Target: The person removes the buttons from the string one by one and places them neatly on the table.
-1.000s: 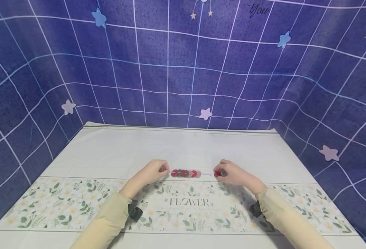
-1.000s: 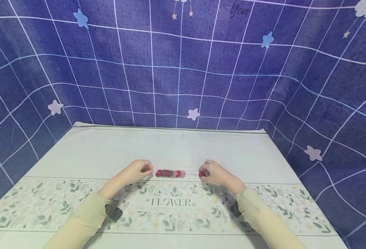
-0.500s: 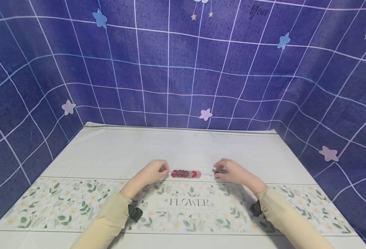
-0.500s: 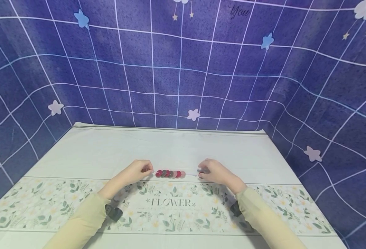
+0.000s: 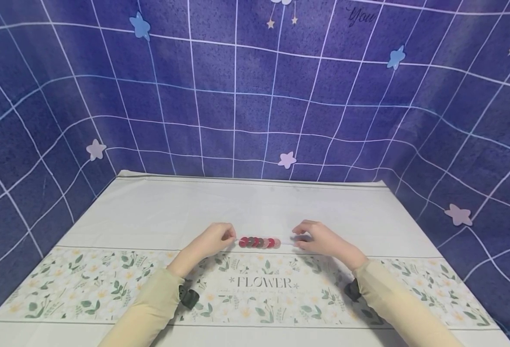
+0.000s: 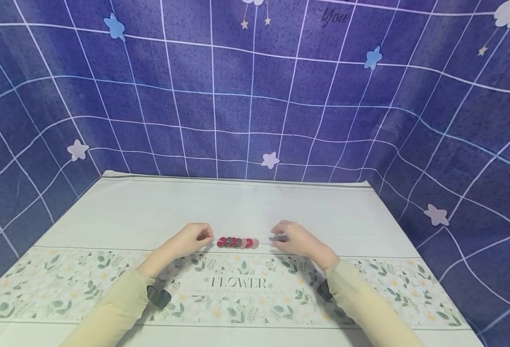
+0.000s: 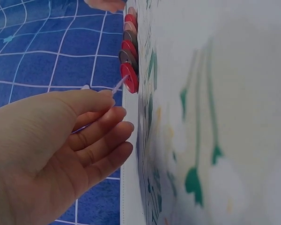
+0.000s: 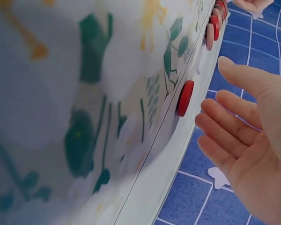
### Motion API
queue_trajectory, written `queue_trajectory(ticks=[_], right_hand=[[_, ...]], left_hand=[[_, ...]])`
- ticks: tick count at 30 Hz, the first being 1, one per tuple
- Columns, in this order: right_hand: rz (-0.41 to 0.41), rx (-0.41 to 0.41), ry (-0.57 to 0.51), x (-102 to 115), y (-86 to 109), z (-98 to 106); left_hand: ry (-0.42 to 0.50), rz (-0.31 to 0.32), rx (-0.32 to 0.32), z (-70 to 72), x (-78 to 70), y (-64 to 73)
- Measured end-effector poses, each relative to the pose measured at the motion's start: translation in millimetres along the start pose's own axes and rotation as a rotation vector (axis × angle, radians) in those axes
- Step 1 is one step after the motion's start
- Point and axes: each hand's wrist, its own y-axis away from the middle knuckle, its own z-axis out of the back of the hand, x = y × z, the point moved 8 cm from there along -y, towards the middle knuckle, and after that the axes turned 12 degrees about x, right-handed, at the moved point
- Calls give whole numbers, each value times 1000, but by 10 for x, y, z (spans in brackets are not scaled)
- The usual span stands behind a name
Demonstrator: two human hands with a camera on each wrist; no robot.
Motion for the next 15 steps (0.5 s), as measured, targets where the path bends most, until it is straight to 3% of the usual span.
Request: queue_trajectory(ticks=[15], right_hand=[[26, 9, 7, 104, -106, -16]], left_hand=[[-12, -4, 10, -20, 5, -4]])
